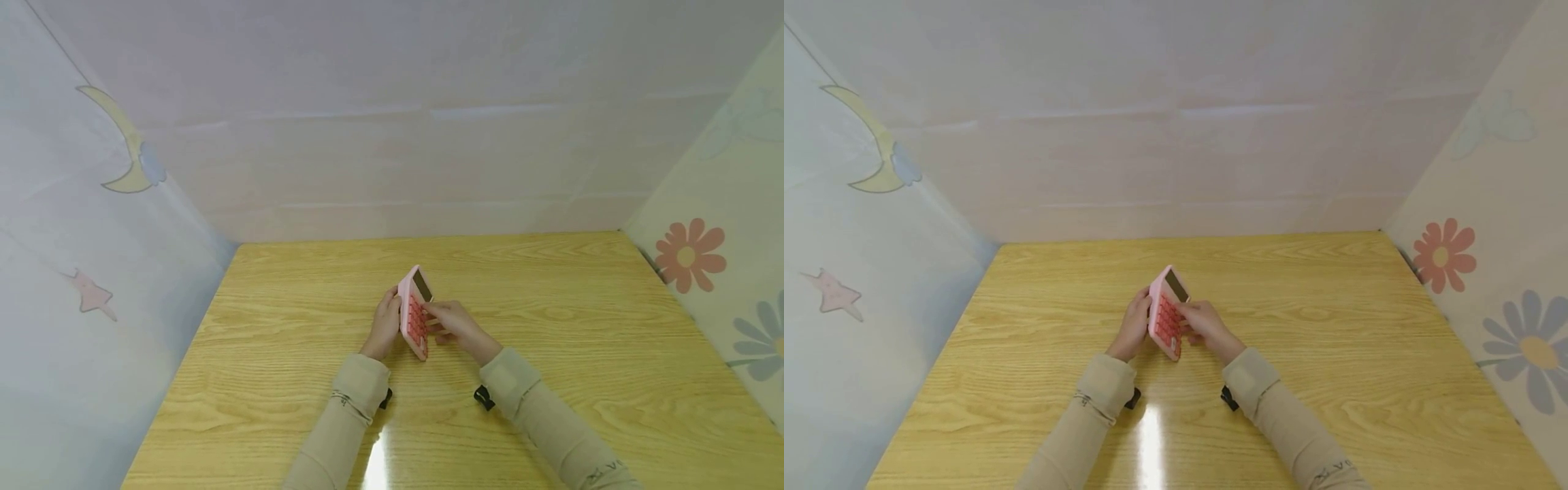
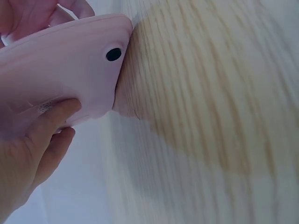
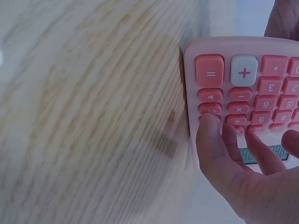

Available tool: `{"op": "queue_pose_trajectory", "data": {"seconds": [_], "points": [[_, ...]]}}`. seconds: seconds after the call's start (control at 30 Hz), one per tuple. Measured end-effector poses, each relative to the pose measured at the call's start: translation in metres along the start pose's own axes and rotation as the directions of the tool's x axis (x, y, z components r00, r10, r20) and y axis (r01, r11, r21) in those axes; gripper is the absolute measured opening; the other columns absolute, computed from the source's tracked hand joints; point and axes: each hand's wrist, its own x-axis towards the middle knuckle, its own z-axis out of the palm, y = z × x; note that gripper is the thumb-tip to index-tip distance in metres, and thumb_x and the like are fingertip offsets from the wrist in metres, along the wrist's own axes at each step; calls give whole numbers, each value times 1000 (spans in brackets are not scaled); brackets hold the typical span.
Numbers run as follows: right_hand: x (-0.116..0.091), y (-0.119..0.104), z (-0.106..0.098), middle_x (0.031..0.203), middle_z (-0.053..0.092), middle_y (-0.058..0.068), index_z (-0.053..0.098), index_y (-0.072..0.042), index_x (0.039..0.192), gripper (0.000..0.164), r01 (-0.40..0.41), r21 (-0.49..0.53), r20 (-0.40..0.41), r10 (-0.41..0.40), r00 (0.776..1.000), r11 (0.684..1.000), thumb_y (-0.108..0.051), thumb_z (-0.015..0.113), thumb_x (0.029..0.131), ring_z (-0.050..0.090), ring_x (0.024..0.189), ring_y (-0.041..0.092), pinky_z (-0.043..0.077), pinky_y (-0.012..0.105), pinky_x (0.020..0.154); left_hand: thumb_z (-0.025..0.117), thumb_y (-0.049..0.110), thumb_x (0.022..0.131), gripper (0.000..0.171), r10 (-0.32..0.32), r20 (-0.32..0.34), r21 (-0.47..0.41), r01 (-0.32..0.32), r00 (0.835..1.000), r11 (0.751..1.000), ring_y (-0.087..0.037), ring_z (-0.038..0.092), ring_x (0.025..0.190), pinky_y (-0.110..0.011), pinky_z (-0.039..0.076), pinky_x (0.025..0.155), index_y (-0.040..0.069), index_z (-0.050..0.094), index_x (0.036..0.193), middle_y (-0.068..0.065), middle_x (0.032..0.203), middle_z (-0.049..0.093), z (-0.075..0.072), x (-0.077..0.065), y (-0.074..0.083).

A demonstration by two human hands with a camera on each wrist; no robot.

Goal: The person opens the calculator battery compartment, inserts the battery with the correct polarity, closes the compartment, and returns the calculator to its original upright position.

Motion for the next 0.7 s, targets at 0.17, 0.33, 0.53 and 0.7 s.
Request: {"op": "queue_pose_trajectory", "data": {"seconds": [0.17,0.33,0.53,0.7], "points": [[3,3,-1,101,63,12,51,1,126,38,34,-51,-5,-34,999,998,-19,49,94,61,88,27,48,35,65,23,11,100,41,65,25,41,-66,998,997,-31,40,121,-41,34,99,-4,30,137,-22,132,42,0,-11,16],[6,8,-3,102,63,14,51,1,126,36,91,-99,-5,-92,996,991,-12,49,93,61,90,28,48,39,70,22,10,100,40,91,40,38,-92,995,995,-31,37,124,-41,30,101,-6,28,137,-24,133,39,-1,-14,17],[12,14,-3,107,60,20,54,5,121,32,184,-144,-17,-189,982,972,-3,53,90,61,87,21,49,39,77,21,7,100,40,128,57,3,-128,990,992,-35,37,123,-44,31,101,-8,26,136,-27,133,38,-4,-15,14],[14,15,-3,94,62,19,58,6,113,30,239,-239,-37,-255,966,941,-3,60,85,59,81,21,49,33,69,23,8,100,39,124,43,19,-125,991,992,-33,38,123,-43,31,100,-7,29,136,-25,132,41,-4,-15,14]]}}
